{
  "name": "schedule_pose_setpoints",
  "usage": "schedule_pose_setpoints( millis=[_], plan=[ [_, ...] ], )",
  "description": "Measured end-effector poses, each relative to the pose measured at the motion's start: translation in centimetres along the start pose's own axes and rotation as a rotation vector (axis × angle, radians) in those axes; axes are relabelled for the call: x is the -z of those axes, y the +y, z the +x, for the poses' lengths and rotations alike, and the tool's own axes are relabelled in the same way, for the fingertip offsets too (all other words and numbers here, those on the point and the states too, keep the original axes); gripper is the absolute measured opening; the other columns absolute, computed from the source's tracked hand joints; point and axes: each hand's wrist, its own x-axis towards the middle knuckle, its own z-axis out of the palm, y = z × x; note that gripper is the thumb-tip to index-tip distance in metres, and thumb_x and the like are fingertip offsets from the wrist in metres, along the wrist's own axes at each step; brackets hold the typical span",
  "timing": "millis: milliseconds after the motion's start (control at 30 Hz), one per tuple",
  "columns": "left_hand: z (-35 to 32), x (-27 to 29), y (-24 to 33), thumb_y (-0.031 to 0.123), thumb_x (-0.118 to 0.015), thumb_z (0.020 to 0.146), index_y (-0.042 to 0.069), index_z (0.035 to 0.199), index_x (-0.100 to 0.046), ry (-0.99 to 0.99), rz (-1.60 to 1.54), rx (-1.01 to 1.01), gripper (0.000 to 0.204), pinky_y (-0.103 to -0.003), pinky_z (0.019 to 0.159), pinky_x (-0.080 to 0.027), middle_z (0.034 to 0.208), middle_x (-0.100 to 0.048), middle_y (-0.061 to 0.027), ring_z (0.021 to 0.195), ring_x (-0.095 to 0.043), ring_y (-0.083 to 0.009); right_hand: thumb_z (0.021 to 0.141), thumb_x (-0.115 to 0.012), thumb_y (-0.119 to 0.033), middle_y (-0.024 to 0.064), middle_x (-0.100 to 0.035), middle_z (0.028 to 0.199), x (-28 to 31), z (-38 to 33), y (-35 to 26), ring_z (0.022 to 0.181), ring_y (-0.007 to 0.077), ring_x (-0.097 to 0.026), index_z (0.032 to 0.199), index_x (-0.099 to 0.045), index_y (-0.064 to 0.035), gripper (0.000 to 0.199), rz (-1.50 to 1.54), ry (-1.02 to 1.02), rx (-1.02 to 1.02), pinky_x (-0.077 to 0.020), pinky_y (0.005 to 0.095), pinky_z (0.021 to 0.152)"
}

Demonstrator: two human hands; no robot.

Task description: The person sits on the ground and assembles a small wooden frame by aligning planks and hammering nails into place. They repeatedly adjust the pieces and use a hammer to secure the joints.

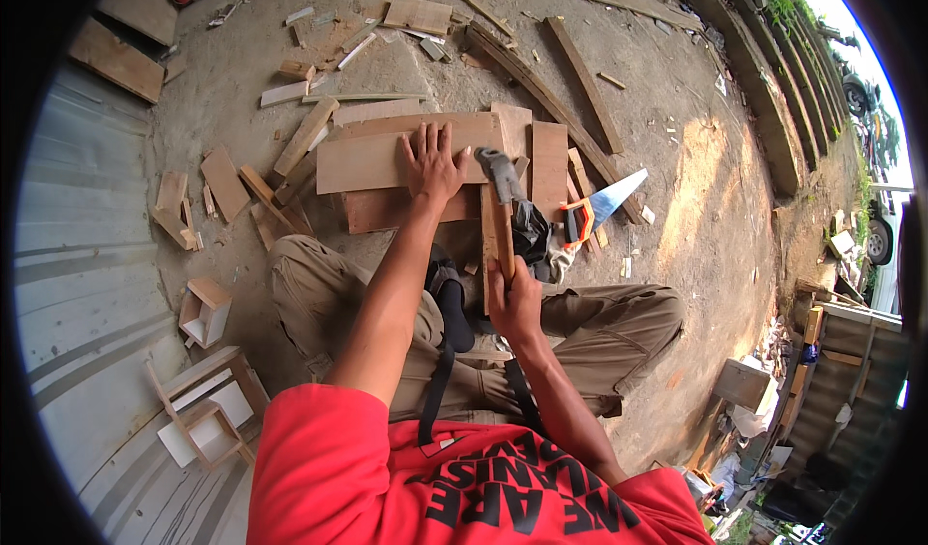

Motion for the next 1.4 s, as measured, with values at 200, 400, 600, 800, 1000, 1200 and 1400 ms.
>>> schedule_pose_setpoints(
  millis=[200,400,600,800,1000,1200,1400],
  plan=[
    [0.0,0.4,-0.3,0.055,-0.041,0.098,0.009,0.150,-0.041,-0.020,-0.004,-0.003,0.069,-0.060,0.121,-0.006,0.155,-0.039,-0.0154,0.148,-0.026,-0.0321,0.095,-0.062,-0.008,0.0222,-0.059,0.065,0.0,2.4,0.6,0.065,0.0443,-0.063,0.094,-0.052,-0.0003,0.012,0.020,0.097,0.190,-0.0472,0.0440,0.052],
    [0.3,0.4,0.6,0.054,-0.039,0.099,0.008,0.149,-0.042,-0.018,-0.011,0.011,0.068,-0.059,0.122,-0.006,0.156,-0.038,-0.0145,0.149,-0.025,-0.0311,0.099,-0.057,-0.020,0.0271,-0.060,0.066,-1.7,0.9,11.1,0.067,0.0478,-0.063,0.089,-0.054,0.0021,0.025,-0.235,0.023,-0.122,-0.0456,0.0527,0.057],
    [0.2,-0.1,0.0,0.053,-0.040,0.099,0.009,0.150,-0.042,-0.008,-0.005,0.006,0.067,-0.060,0.122,-0.006,0.155,-0.038,-0.0145,0.149,-0.026,-0.0307,0.100,-0.057,-0.019,0.0211,-0.056,0.059,0.3,2.8,0.8,0.057,0.0423,-0.061,0.088,-0.051,0.0004,0.024,0.011,0.151,0.046,-0.0435,0.0435,0.049],
    [0.3,-0.2,0.6,0.054,-0.040,0.099,0.009,0.149,-0.042,0.020,-0.010,-0.007,0.068,-0.060,0.122,-0.006,0.155,-0.039,-0.0142,0.149,-0.026,-0.0306,0.099,-0.059,-0.016,0.0274,-0.060,0.070,-2.4,1.5,9.9,0.072,0.0476,-0.063,0.092,-0.053,0.0007,0.019,-0.137,0.004,-0.075,-0.0457,0.0473,0.054],
    [0.2,-0.4,0.0,0.050,-0.045,0.098,0.011,0.149,-0.042,0.053,-0.019,-0.007,0.064,-0.061,0.120,-0.009,0.152,-0.043,-0.0164,0.146,-0.031,-0.0328,0.098,-0.059,-0.016,0.0263,-0.062,0.071,-2.0,2.0,5.1,0.070,0.0457,-0.065,0.097,-0.059,0.0008,0.016,-0.029,0.047,-0.110,-0.0470,0.0445,0.055],
    [0.1,-0.2,0.6,0.049,-0.045,0.098,0.009,0.148,-0.043,0.062,-0.036,-0.015,0.064,-0.061,0.121,-0.009,0.152,-0.043,-0.0154,0.146,-0.031,-0.0327,0.099,-0.058,-0.017,0.0252,-0.060,0.068,-2.9,1.8,9.8,0.072,0.0463,-0.065,0.093,-0.057,0.0021,0.020,-0.141,-0.028,-0.056,-0.0477,0.0450,0.055],
    [-0.7,-0.5,0.5,0.049,-0.045,0.098,0.009,0.149,-0.042,0.030,-0.036,-0.011,0.064,-0.061,0.121,-0.008,0.153,-0.041,-0.0147,0.147,-0.029,-0.0323,0.097,-0.059,-0.016,0.0282,-0.060,0.070,-3.1,0.7,7.7,0.074,0.0487,-0.063,0.091,-0.057,0.0035,0.020,-0.107,0.005,-0.186,-0.0476,0.0497,0.058]
  ],
)
